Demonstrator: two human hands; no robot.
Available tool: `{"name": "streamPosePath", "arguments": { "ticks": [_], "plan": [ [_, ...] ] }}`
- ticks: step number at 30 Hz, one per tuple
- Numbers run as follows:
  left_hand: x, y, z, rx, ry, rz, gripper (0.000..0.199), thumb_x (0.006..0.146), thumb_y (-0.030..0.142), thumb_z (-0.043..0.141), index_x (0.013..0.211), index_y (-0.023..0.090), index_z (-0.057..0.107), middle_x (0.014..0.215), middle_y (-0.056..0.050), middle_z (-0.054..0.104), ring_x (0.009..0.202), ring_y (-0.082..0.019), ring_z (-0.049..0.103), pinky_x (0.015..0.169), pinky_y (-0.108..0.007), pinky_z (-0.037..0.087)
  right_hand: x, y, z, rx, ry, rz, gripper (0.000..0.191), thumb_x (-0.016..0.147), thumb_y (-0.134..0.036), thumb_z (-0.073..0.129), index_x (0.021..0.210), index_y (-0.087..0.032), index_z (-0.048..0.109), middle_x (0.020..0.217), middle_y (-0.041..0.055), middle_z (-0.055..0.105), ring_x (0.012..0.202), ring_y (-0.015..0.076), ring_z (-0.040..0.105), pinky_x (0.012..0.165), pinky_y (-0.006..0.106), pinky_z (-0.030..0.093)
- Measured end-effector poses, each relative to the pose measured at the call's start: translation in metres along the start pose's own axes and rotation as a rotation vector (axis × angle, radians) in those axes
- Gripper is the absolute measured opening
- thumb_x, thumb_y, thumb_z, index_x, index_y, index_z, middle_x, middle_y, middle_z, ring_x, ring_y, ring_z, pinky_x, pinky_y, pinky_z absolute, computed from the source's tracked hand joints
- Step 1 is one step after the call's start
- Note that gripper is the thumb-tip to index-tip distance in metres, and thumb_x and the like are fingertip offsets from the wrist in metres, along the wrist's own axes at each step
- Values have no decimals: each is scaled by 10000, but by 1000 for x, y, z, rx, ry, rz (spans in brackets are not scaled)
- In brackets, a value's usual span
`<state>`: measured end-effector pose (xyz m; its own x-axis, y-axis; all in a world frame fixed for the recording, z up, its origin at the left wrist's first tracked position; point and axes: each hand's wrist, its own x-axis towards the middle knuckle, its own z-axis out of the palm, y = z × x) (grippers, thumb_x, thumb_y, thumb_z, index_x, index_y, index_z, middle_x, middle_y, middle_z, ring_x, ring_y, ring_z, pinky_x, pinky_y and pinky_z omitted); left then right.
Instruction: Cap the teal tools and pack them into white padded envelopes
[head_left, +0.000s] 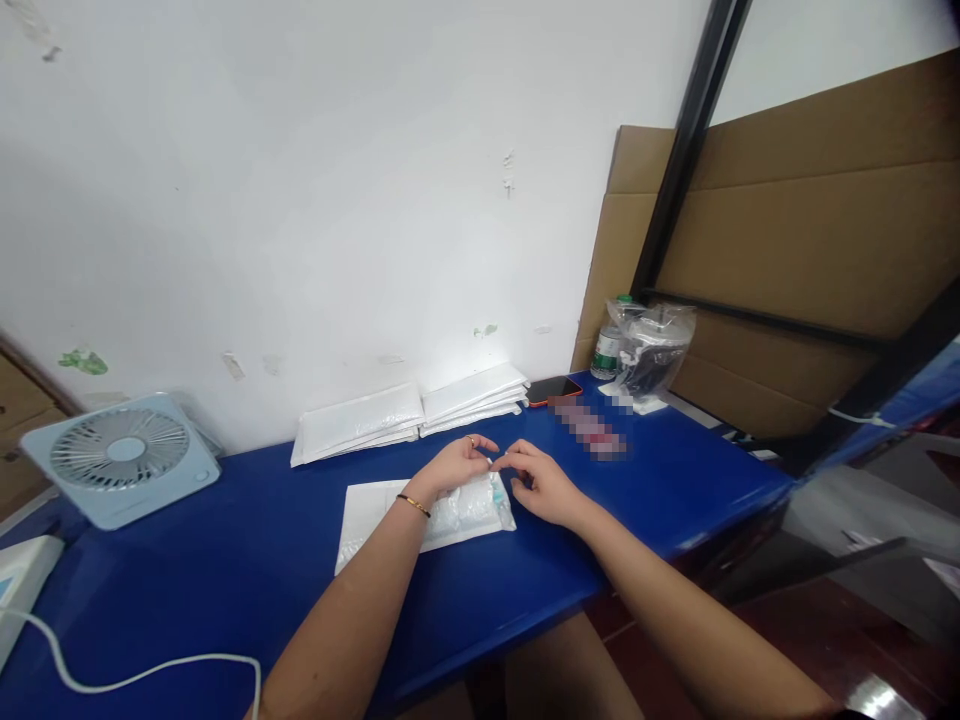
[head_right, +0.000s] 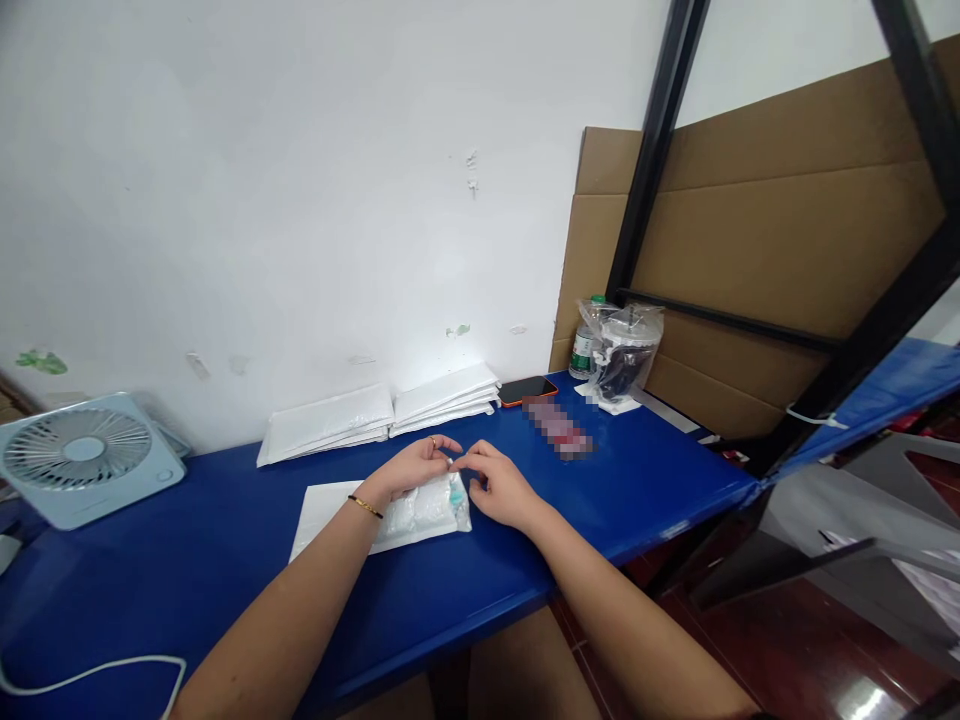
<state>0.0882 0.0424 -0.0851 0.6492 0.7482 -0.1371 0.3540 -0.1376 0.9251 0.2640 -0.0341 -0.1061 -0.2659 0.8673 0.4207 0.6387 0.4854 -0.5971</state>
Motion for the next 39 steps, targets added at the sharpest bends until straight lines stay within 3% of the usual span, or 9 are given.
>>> {"name": "streamPosePath", "arguments": {
  "ticks": [3,7,13,19,22,25,30,35,39],
  "plan": [
    [-6,4,-2,162,50,99,574,715,175,545,1278,156,436,1040,-89,615,903,-181,578,751,-278,446,6,6,-5,-161,-149,-119,484,670,4,472,1061,-249,606,1064,44,487,824,129,528,675,225,438],
    [-34,15,-3,536,236,194,615,711,145,518,1315,194,411,1328,-115,445,1176,-272,448,936,-385,386,20,9,-11,-357,-313,-245,228,649,-67,552,814,-198,639,1028,53,501,909,177,501,773,283,422],
    [-107,26,36,702,284,279,363,726,288,617,1076,222,546,1114,-59,546,967,-213,539,872,-355,414,25,-5,-26,-407,-472,-390,84,630,-94,590,612,-176,590,887,39,543,849,182,491,807,319,388],
    [-149,-3,86,917,407,260,287,682,319,709,924,242,577,978,-14,584,917,-221,518,773,-355,381,-26,-50,-21,-126,-425,-318,105,658,-104,603,717,-189,623,945,36,557,882,173,521,827,309,394],
    [-169,-24,91,977,498,276,40,815,195,569,832,227,587,832,-5,594,804,-175,514,678,-311,343,-48,-62,-13,72,-497,-245,81,767,-144,559,789,-191,620,850,19,575,762,134,545,716,249,427],
    [-186,-38,92,978,530,356,84,863,214,519,835,225,597,814,-4,593,738,-144,497,649,-294,328,-51,-61,-4,168,-409,-165,118,816,-272,571,894,-197,617,963,54,580,881,167,550,755,269,443],
    [-199,-50,96,993,605,486,120,876,197,508,909,242,614,847,-7,589,756,-132,493,670,-288,346,-40,-60,22,53,-439,-220,674,568,-447,782,1175,-267,552,1274,83,460,1178,281,395,965,402,350],
    [-203,-58,96,975,644,562,131,869,173,512,907,232,623,884,-18,581,790,-131,497,698,-286,381,-37,-72,39,-59,-309,-178,421,668,-311,731,1063,-244,601,1081,58,563,983,223,479,835,343,401],
    [-206,-60,96,939,684,531,126,857,192,533,902,252,634,934,-24,575,824,-140,506,713,-294,406,-39,-84,43,-110,-301,-215,567,570,-468,769,1059,-247,586,1099,50,543,984,232,463,822,349,381]
  ]
}}
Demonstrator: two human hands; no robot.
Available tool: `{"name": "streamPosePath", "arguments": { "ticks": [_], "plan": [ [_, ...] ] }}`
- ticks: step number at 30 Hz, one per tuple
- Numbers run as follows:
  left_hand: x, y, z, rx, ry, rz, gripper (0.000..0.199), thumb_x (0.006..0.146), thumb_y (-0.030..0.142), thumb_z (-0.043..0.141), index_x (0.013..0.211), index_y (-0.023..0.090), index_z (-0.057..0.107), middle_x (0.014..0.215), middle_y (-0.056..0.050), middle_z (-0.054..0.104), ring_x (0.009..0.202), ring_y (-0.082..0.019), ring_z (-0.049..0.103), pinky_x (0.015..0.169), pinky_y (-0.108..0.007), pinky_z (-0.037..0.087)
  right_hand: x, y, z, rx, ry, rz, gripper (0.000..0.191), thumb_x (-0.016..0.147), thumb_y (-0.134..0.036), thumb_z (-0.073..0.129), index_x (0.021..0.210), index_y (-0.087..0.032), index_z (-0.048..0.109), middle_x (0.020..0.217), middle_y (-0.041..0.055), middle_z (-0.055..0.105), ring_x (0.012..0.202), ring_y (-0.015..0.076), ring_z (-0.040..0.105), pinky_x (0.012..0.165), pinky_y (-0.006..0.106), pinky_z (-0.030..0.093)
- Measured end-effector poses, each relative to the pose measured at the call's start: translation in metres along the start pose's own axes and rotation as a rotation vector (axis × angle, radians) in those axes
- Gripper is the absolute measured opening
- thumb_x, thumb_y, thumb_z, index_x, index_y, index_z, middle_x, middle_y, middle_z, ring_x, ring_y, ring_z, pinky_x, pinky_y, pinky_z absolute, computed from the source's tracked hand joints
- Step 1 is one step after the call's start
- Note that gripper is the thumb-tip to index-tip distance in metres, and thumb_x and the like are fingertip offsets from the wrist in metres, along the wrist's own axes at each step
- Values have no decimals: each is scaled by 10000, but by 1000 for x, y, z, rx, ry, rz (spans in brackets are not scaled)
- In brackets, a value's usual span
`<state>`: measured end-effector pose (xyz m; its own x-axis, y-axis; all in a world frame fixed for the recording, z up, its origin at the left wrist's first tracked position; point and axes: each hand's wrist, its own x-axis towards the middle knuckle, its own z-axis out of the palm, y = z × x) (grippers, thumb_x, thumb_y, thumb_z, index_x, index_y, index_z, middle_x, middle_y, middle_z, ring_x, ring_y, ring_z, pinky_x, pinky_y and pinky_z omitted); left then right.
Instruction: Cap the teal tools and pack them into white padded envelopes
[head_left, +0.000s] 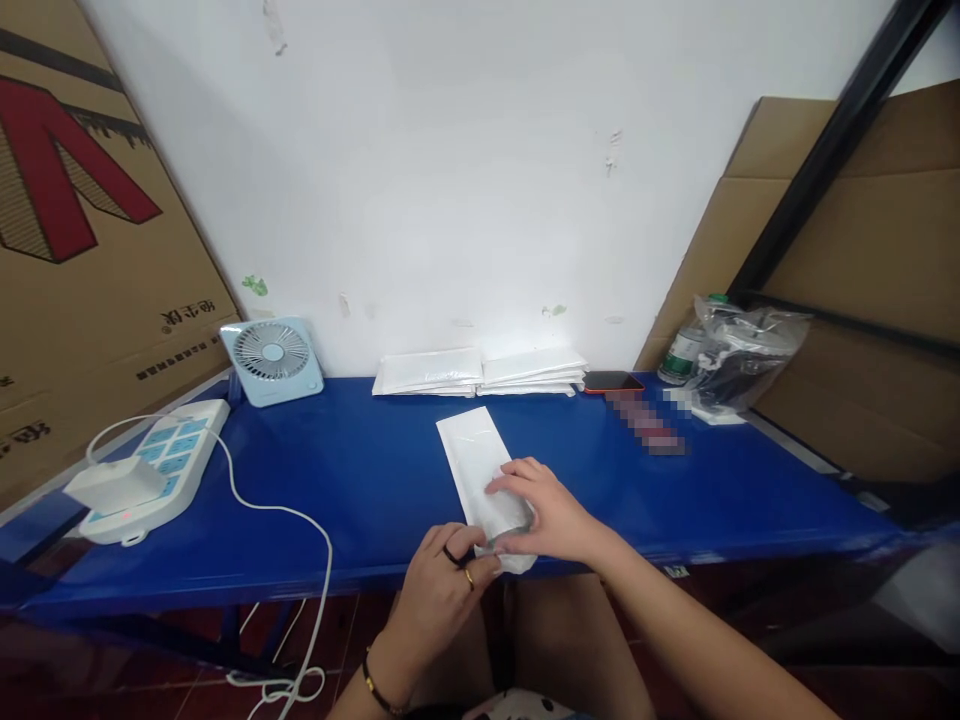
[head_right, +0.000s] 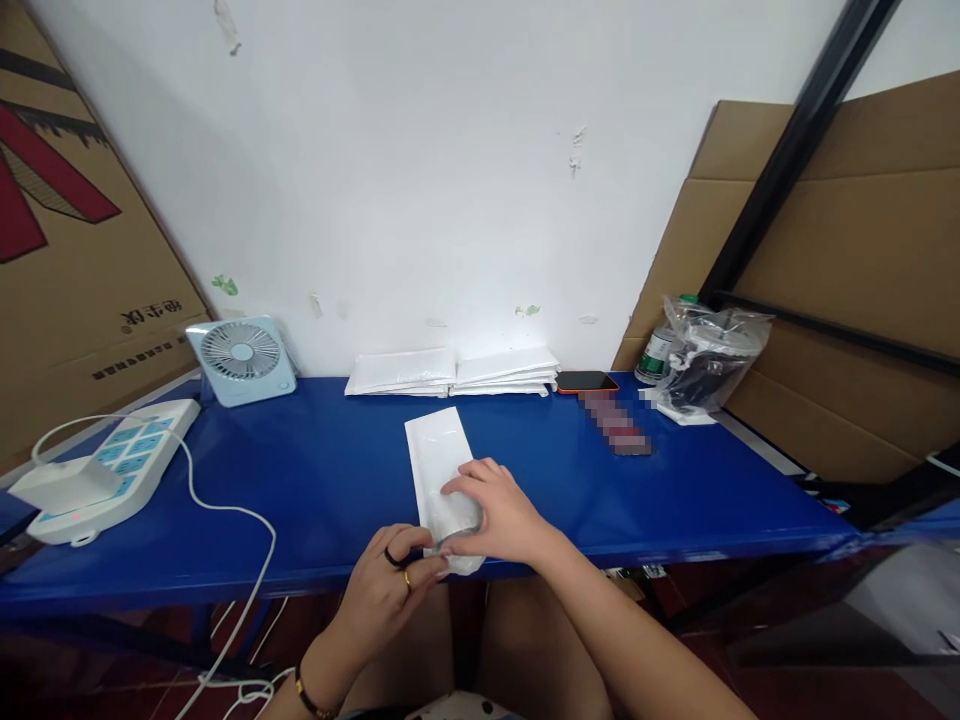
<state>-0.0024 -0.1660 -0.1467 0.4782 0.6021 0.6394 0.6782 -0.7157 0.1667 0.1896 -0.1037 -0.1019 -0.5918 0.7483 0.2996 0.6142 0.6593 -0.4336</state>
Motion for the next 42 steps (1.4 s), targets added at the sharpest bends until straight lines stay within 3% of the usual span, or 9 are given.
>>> {"name": "streamPosePath", "arguments": {
  "ticks": [6,13,17,20,24,27,34,38,42],
  "plan": [
    [-7,-5,-4,-16,-8,-39,152,858,174,513,910,245,637,961,-36,587,919,-161,526,799,-327,442,9,-10,15,-149,79,96,361,621,-189,727,956,-227,601,969,37,596,892,211,488,763,329,360],
    [-13,-9,-7,-82,-47,-109,168,870,189,484,932,243,630,1129,-56,571,992,-172,539,828,-347,452,-4,9,-6,140,-49,-60,500,614,-222,755,1090,-241,603,1113,48,594,1027,218,521,859,328,419],
    [-12,-10,-8,-78,-56,-103,173,869,185,477,923,237,632,1111,-55,588,970,-169,559,818,-344,455,-7,15,3,100,50,-23,389,695,-56,618,1044,-225,638,1052,49,639,989,203,551,858,336,435],
    [-11,-8,-9,-92,-51,-126,166,874,188,470,916,228,626,1101,-55,599,991,-172,554,830,-342,448,-12,15,3,182,83,-20,370,709,-162,668,1071,-227,628,1080,65,629,1013,213,553,871,351,441],
    [-4,-4,-11,-179,-60,-222,163,890,208,442,905,211,604,976,-47,644,945,-167,560,837,-330,436,-27,14,-8,324,-24,-82,537,539,-401,810,1014,-216,640,1183,85,558,1084,253,528,918,363,419],
    [8,-2,-14,-186,-112,-433,208,907,277,403,882,202,595,833,-44,649,807,-173,575,718,-300,431,-30,14,-7,329,-12,-34,187,742,-365,672,788,-187,639,1093,70,578,992,203,564,849,313,439],
    [37,-13,-19,-166,-247,-718,153,829,315,493,793,194,579,620,11,584,558,-132,515,541,-240,290,-9,14,20,96,169,193,233,827,-303,559,633,-181,517,791,26,534,780,167,540,692,288,430],
    [40,-22,-17,-192,-223,-786,73,767,264,540,795,197,548,554,43,540,526,-119,491,526,-225,267,-6,9,22,-3,234,213,134,810,-304,581,749,-193,539,833,40,542,824,194,530,705,311,433],
    [39,-34,-13,-294,-197,-829,88,719,192,531,804,201,514,512,67,507,480,-106,474,494,-210,272,-10,-5,16,-153,283,-43,270,785,-357,620,1005,-208,569,1079,99,564,1049,267,472,859,401,386]
  ]
}}
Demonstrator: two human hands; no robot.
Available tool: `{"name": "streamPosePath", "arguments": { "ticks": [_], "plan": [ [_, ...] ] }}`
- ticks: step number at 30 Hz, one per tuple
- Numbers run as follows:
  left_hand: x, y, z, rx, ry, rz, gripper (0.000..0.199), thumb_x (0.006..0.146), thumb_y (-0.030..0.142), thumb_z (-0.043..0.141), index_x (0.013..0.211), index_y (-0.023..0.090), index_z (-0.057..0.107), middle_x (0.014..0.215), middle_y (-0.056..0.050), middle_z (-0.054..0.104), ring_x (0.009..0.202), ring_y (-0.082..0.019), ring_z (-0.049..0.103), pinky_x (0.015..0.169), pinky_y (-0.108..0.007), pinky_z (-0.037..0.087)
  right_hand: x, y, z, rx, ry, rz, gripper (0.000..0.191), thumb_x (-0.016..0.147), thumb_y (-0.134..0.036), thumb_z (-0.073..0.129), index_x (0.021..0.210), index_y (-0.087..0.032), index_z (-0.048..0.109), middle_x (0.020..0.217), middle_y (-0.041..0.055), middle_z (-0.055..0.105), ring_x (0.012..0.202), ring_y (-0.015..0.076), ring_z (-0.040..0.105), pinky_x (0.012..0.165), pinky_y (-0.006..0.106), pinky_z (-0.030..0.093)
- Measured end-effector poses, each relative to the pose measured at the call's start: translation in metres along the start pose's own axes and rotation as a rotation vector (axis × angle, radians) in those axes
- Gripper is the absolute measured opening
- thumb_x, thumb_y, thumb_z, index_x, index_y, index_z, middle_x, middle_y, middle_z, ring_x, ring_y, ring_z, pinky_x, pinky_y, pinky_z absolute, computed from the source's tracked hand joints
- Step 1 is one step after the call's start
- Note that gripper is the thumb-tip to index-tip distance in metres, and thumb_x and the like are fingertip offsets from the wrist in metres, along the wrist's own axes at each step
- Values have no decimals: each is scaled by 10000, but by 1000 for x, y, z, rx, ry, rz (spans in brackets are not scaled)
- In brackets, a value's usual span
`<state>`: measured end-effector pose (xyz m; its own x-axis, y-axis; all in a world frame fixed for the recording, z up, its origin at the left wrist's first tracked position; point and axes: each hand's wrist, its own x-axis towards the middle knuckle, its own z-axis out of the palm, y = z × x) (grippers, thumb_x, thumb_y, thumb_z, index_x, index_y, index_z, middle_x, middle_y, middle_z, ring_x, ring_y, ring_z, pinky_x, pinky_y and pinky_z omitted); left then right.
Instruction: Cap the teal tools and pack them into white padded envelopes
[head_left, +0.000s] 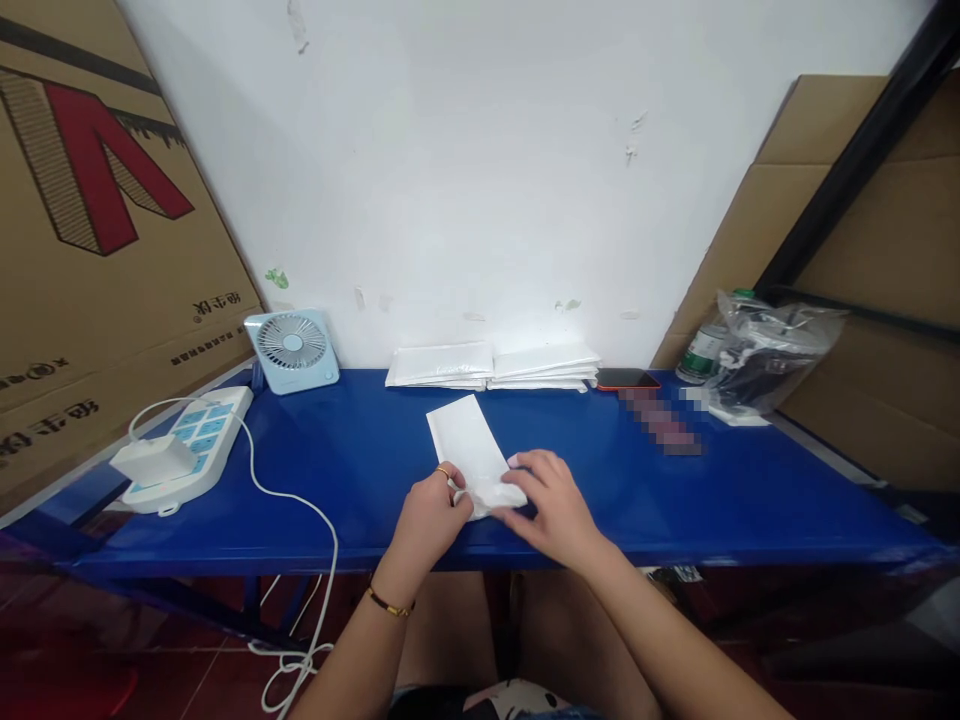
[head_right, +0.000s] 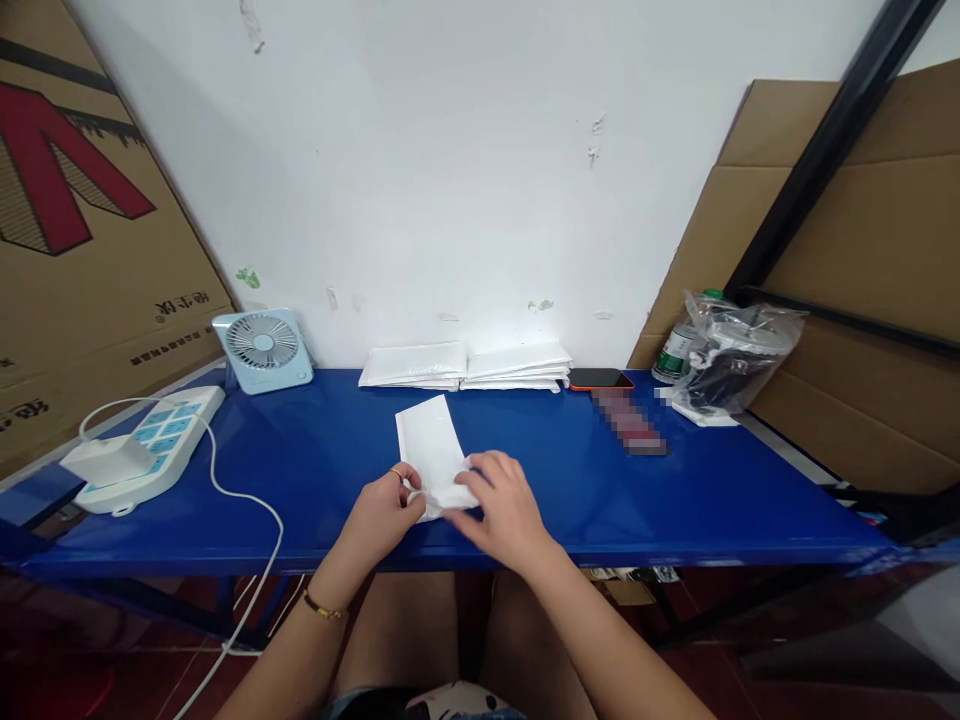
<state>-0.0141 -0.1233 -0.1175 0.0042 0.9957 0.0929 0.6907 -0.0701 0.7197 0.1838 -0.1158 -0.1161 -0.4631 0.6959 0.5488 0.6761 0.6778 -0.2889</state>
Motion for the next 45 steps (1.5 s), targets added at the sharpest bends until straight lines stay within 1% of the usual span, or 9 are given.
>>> {"name": "streamPosePath", "arguments": {
  "ticks": [6,13,16,22,24,28,35,40,45],
  "plan": [
    [12,-14,-4,-385,-145,-162,232,683,157,501,888,203,402,453,106,480,375,-93,478,427,-178,337,15,-16,9,-213,-155,-303,264,880,-197,465,1130,-186,549,1041,112,622,1051,255,506,867,404,374],
    [12,-16,-13,-830,-133,-290,341,693,263,588,950,201,373,539,102,457,418,-67,455,420,-164,381,34,-16,21,-325,-130,-419,346,897,-103,380,1210,-148,521,1099,128,635,1036,250,558,792,365,451],
    [8,-21,-11,-894,-21,-179,362,751,364,591,1005,199,394,656,66,480,505,-66,480,481,-181,415,41,-14,15,-271,-103,-407,353,900,-101,361,1202,-145,539,1067,129,659,1034,245,581,762,344,478],
    [-5,-31,-9,-695,520,70,319,890,398,432,1148,211,420,961,-43,527,807,-119,519,724,-250,439,83,13,-24,9,137,-5,234,882,-282,449,967,-200,650,819,48,681,808,186,631,694,279,494],
    [-8,-30,-11,-638,509,70,322,902,401,406,1159,208,421,879,-29,534,738,-118,502,701,-257,434,114,31,-31,162,285,259,303,855,-392,493,704,-166,627,566,6,576,596,155,581,548,250,462],
    [-10,-28,-13,-610,458,55,345,898,422,410,1168,208,429,857,-28,549,713,-124,492,686,-264,430,187,70,-14,606,305,599,242,816,-363,538,754,-135,589,616,1,577,545,109,547,505,224,465],
    [-11,-29,-13,-668,410,7,373,871,438,454,1160,201,457,837,-38,556,796,-163,535,693,-279,420,258,105,49,379,155,795,65,713,-163,603,729,-100,606,698,88,629,730,211,622,633,304,510],
    [-11,-26,-15,-720,394,-4,384,849,441,488,1150,204,473,835,-39,558,800,-169,538,679,-271,412,249,100,65,93,183,682,342,746,-236,593,1051,-82,599,1210,209,515,1196,330,404,978,442,336],
    [-11,-22,-14,-726,392,-10,384,842,455,487,1138,211,475,830,-34,551,782,-162,526,665,-257,406,231,85,82,-384,73,23,473,875,-421,451,1293,-202,439,1397,119,365,1274,307,261,1040,463,195]
  ]
}}
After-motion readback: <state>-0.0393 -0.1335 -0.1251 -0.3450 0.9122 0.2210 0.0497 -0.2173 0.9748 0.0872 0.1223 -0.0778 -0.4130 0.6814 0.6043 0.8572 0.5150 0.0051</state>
